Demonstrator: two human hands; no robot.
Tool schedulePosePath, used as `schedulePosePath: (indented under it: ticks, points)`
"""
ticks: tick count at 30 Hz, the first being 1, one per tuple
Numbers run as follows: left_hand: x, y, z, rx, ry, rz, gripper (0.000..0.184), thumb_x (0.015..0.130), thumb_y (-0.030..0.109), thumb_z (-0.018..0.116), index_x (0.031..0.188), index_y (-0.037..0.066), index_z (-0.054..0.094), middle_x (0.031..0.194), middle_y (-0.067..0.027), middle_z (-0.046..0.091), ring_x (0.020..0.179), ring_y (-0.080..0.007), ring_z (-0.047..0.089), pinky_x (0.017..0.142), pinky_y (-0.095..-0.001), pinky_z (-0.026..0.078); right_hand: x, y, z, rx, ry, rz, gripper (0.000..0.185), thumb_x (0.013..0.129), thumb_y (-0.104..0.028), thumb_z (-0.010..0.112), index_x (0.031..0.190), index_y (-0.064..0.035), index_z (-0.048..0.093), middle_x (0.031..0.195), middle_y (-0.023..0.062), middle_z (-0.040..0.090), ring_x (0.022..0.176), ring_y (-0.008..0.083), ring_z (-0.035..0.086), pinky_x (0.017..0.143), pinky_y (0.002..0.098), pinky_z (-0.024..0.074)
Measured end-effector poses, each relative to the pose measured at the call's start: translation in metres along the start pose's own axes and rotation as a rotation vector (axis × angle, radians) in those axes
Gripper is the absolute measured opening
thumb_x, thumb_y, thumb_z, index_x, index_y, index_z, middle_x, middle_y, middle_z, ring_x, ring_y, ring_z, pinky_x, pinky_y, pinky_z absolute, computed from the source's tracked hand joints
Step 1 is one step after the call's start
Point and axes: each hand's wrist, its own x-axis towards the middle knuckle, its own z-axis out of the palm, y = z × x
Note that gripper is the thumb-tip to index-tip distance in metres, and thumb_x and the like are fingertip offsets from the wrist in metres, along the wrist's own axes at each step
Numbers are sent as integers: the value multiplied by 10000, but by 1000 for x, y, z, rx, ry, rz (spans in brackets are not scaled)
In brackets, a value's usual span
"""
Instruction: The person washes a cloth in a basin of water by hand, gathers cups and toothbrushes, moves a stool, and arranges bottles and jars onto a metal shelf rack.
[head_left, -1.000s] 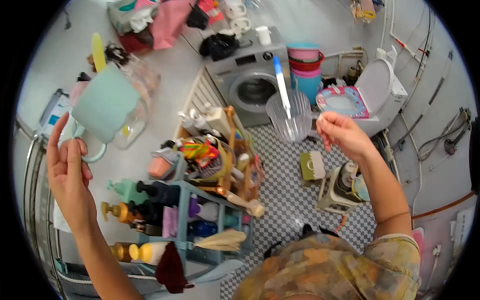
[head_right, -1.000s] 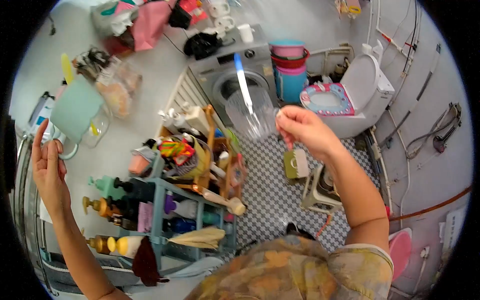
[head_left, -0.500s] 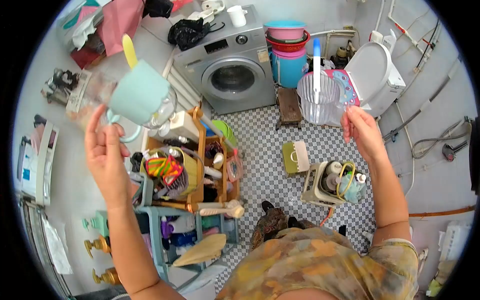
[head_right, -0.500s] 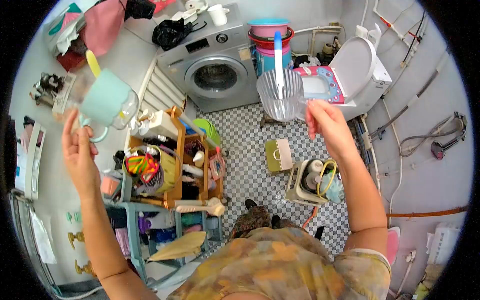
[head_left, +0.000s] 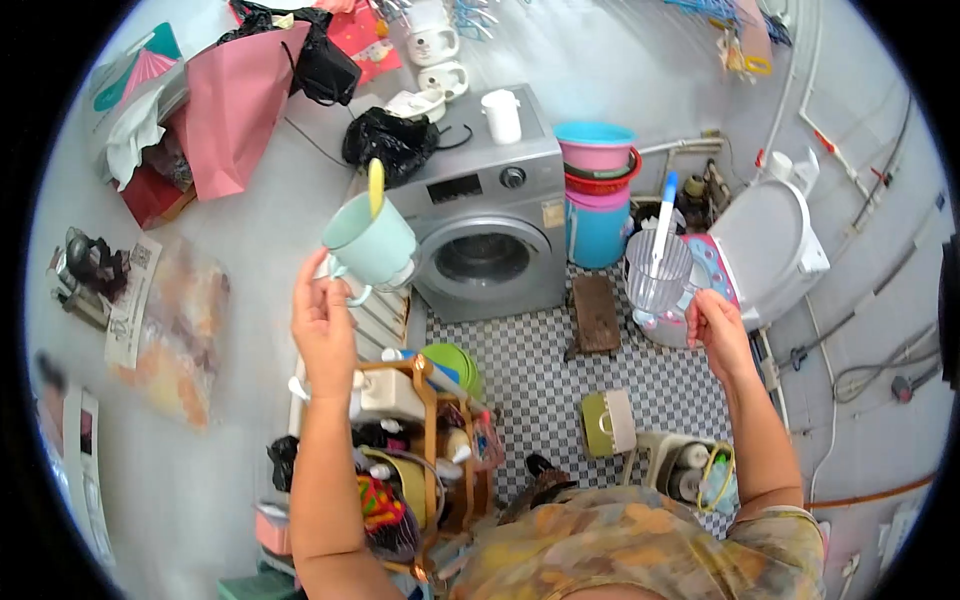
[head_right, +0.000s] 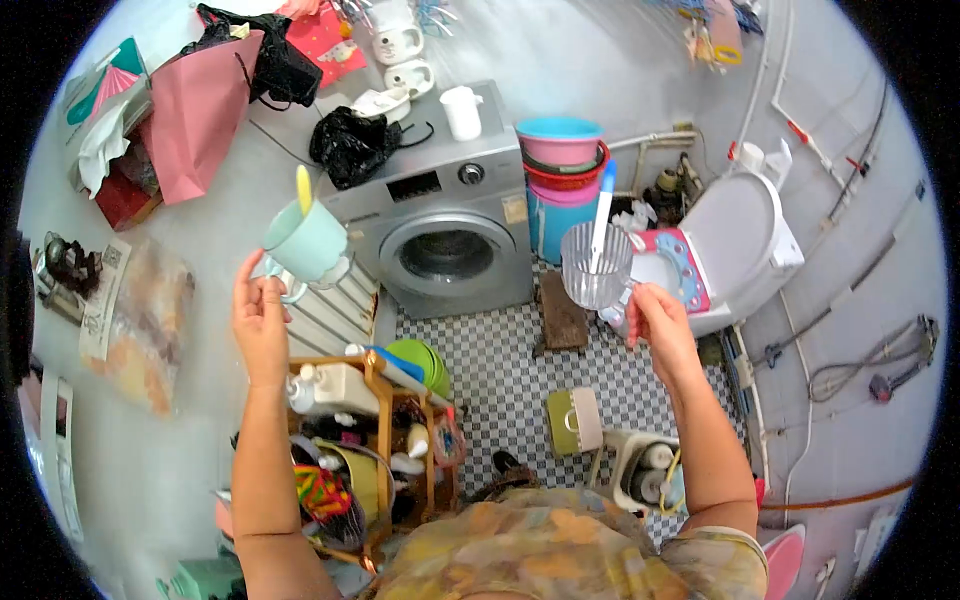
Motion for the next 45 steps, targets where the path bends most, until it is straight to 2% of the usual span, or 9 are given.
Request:
schedulePosePath:
  ticks: [3,5,12,18,28,32,33,40,45]
  points:
    - [35,-40,10,6,17,36,341,851,72,445,1189,54,410,711,4,491,574,-29,407,475,-158,349,48,8,24,45,56,-9,248,865,-251,448,686,-81,471,613,-4,457,517,85,424,474,220,377]
    - [49,-54,19,-50,42,32,340,841,21,417,1180,52,416,715,9,476,534,-15,372,470,-154,311,73,10,45,58,60,-3,261,868,-253,442,675,-78,461,612,1,448,529,87,426,481,222,377]
    - [87,-106,41,-32,50,-40,346,850,55,424,1195,52,400,726,-14,501,569,-33,419,473,-163,364,167,31,97,39,19,22,254,869,-252,442,683,-80,455,608,1,442,541,87,431,489,227,385]
    - [117,-158,76,39,65,-59,342,851,52,420,1192,56,404,735,-7,500,565,-29,413,476,-164,359,275,62,143,45,-105,19,257,854,-240,465,666,-64,481,575,-4,450,488,84,427,451,215,383]
    - [200,-271,185,61,71,-63,344,842,31,424,1186,38,405,743,0,507,561,-30,395,492,-166,333,452,103,198,12,-321,114,261,847,-238,469,672,-45,486,594,-2,452,519,79,431,477,222,389]
    - [226,-295,212,176,102,-122,341,846,49,433,1186,43,411,739,2,508,565,-40,412,496,-176,353,492,113,208,23,-352,167,263,842,-243,471,662,-52,475,596,-8,441,523,78,422,485,220,386]
    - [231,-298,219,168,152,-175,331,825,48,452,1156,52,454,698,-32,496,573,-98,460,546,-225,401,500,115,210,19,-359,176,263,842,-243,471,662,-52,475,596,-8,441,523,78,422,485,220,386]
    - [247,-328,247,219,208,-212,337,824,54,458,1160,77,454,718,-37,526,574,-103,484,552,-238,416,528,128,215,26,-372,164,264,854,-265,442,685,-65,479,617,-11,456,538,70,425,491,214,384]
    - [263,-329,256,139,165,-276,395,827,77,472,1212,92,382,732,-42,546,543,-102,512,540,-243,423,533,124,223,-46,-349,166,241,845,-281,459,753,-63,508,700,-5,502,551,66,435,491,206,390]
